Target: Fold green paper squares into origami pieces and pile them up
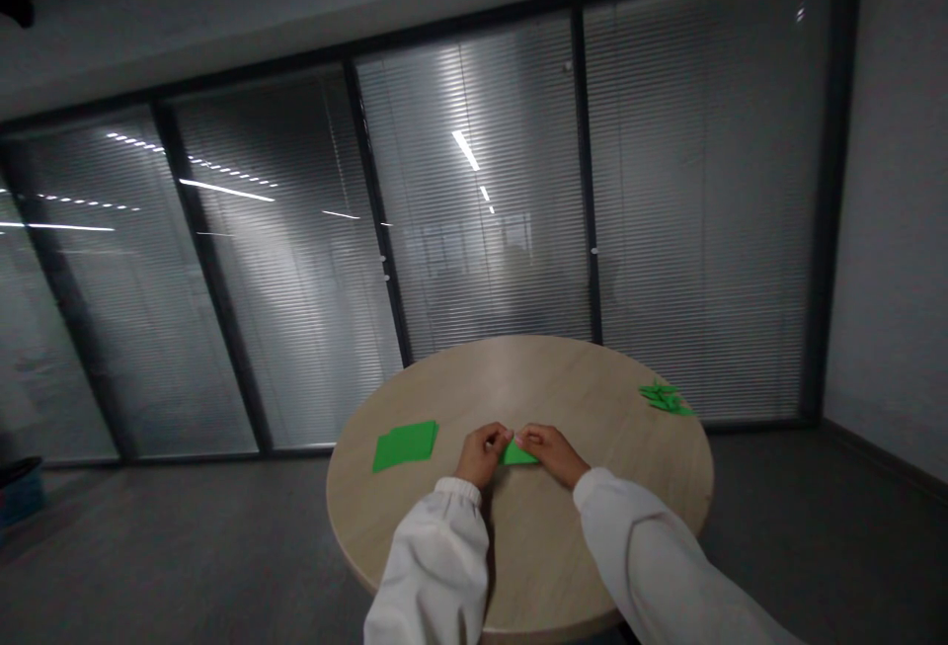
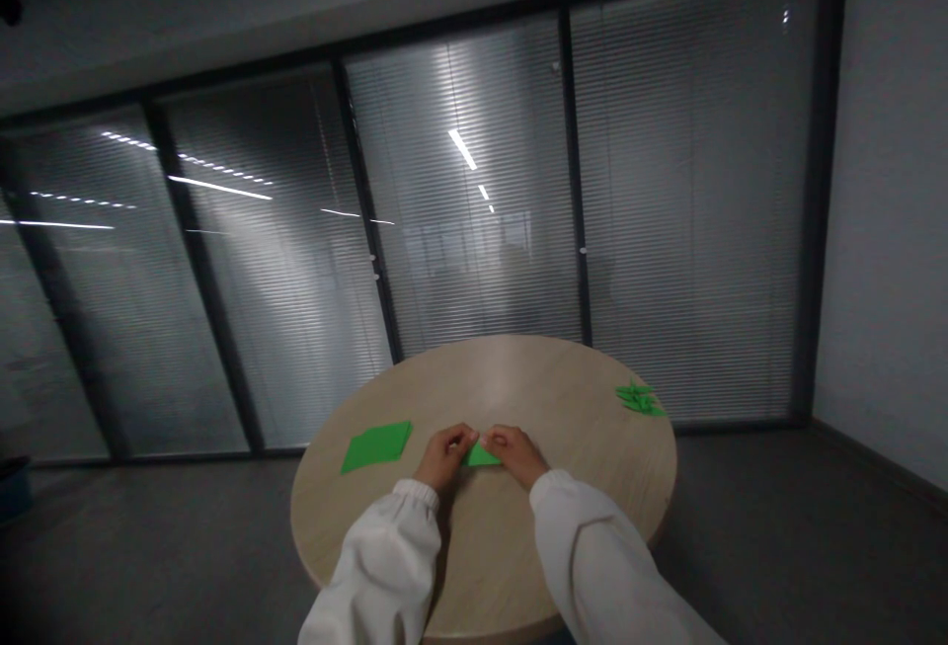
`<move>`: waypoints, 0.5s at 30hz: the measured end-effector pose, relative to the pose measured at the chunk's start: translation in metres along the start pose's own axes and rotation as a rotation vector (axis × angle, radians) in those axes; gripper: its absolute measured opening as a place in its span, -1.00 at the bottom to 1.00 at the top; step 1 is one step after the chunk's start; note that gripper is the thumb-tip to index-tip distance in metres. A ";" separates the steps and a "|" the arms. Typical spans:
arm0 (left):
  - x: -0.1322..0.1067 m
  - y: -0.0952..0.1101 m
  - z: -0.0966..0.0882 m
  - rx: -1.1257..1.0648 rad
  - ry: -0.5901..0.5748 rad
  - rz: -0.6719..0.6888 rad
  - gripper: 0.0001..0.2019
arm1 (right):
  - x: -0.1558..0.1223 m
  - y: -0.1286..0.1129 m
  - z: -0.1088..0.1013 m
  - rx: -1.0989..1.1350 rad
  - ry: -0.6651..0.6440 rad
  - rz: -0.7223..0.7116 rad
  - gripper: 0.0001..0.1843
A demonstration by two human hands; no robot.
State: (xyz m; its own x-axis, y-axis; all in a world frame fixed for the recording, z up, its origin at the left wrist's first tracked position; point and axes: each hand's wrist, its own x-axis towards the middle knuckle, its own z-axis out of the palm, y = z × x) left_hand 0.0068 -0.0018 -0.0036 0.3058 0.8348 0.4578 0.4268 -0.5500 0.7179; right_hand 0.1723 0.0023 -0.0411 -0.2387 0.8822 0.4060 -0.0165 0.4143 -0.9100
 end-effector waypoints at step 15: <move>-0.002 0.007 0.002 -0.037 0.034 -0.047 -0.60 | -0.003 -0.004 0.002 -0.069 0.085 0.068 -0.63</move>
State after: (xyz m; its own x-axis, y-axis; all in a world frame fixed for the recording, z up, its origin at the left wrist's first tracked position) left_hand 0.0105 -0.0075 -0.0011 0.2566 0.8606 0.4399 0.4082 -0.5091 0.7578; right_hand 0.1711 -0.0019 -0.0390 -0.1539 0.9232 0.3522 0.0641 0.3651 -0.9288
